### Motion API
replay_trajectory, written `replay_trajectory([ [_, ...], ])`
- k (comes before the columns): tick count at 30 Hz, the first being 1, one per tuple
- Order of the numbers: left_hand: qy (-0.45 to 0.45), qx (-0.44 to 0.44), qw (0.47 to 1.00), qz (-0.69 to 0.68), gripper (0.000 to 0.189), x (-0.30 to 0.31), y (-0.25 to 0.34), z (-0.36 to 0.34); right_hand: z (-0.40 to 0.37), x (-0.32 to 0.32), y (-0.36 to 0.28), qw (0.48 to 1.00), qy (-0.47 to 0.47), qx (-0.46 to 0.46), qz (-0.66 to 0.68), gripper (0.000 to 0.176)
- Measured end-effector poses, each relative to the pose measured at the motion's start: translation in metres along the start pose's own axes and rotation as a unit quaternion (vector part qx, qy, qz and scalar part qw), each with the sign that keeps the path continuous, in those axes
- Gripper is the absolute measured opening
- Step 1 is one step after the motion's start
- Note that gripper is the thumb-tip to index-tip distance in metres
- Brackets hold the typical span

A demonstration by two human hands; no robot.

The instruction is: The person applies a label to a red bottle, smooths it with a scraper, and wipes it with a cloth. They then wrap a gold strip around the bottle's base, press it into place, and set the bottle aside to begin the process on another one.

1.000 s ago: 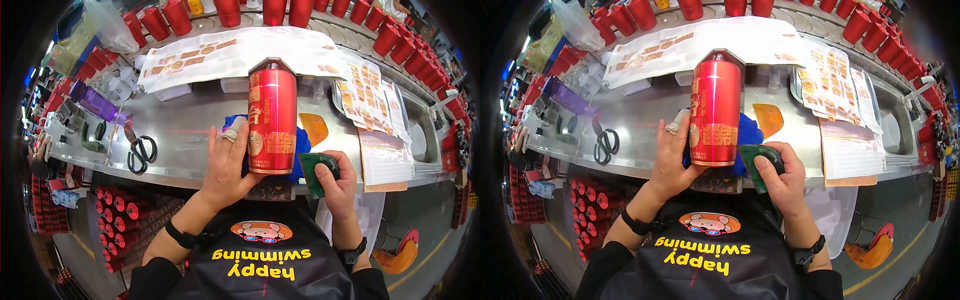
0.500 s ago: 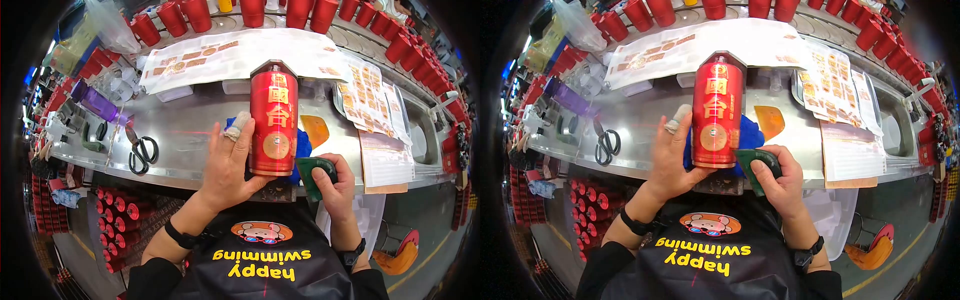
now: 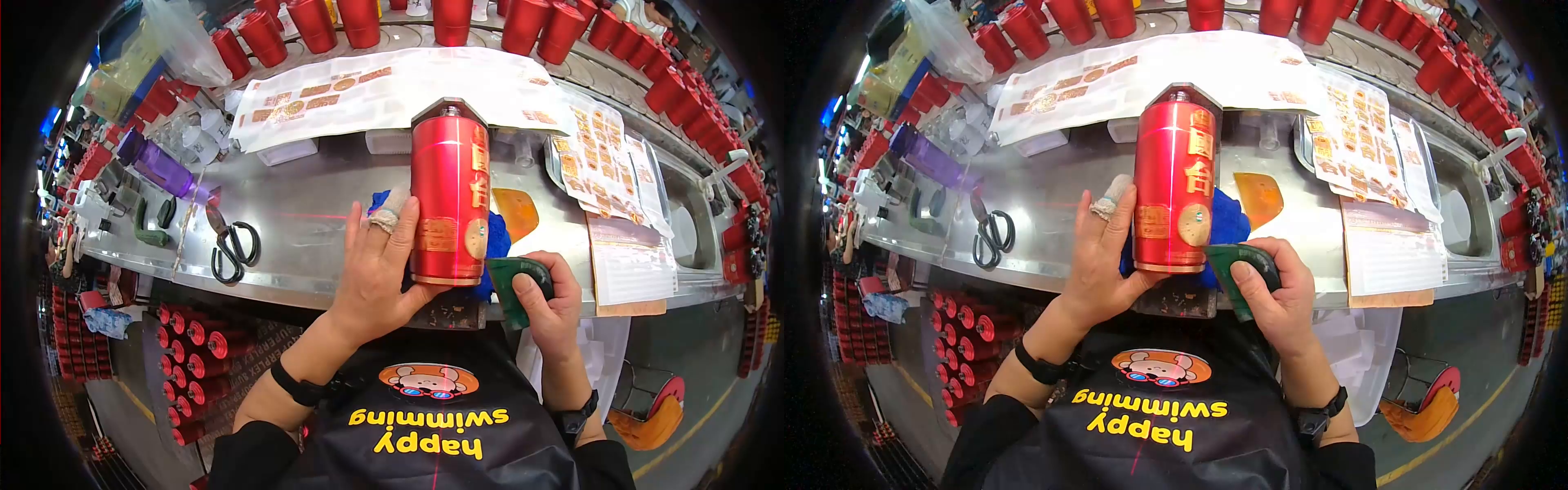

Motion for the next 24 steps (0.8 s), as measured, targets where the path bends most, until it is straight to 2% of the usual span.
replay_trajectory([
  [4, 0.039, 0.002, 0.999, -0.022, 0.099, 0.003, 0.001, 0.002, 0.0, -0.004, -0.003, 1.0, -0.006, -0.007, 0.001, 0.021],
  [7, 0.034, 0.024, 0.998, -0.053, 0.098, -0.008, -0.007, -0.005, 0.0, 0.0, 0.0, 1.0, -0.004, 0.006, -0.012, 0.021],
  [10, 0.026, -0.008, 1.0, 0.005, 0.101, 0.004, 0.002, 0.002, -0.001, -0.002, -0.003, 1.0, 0.002, -0.002, -0.003, 0.021],
  [13, 0.013, -0.015, 1.0, 0.006, 0.097, 0.008, 0.006, 0.005, 0.0, -0.006, -0.003, 1.0, -0.017, 0.018, -0.015, 0.022],
  [16, 0.02, 0.013, 0.989, -0.144, 0.089, 0.01, 0.003, 0.002, 0.0, -0.003, -0.002, 0.999, -0.015, 0.023, -0.033, 0.022],
  [19, 0.028, 0.024, 0.974, -0.224, 0.085, 0.015, 0.003, 0.007, 0.0, -0.006, -0.004, 1.0, -0.007, -0.005, 0.0, 0.02],
  [24, -0.012, 0.063, 0.987, -0.145, 0.084, 0.016, 0.015, 0.018, 0.0, -0.01, -0.006, 0.999, -0.025, 0.021, -0.01, 0.021],
])
Point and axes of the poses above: each hand's wrist, its own z-axis towards the middle knuckle, its own x-axis out of the back of the hand, y = z × x, the point moved 8 cm from there along z, towards the middle knuckle, and after that the axes turned 7 degrees about -x, right-handed, at the moved point
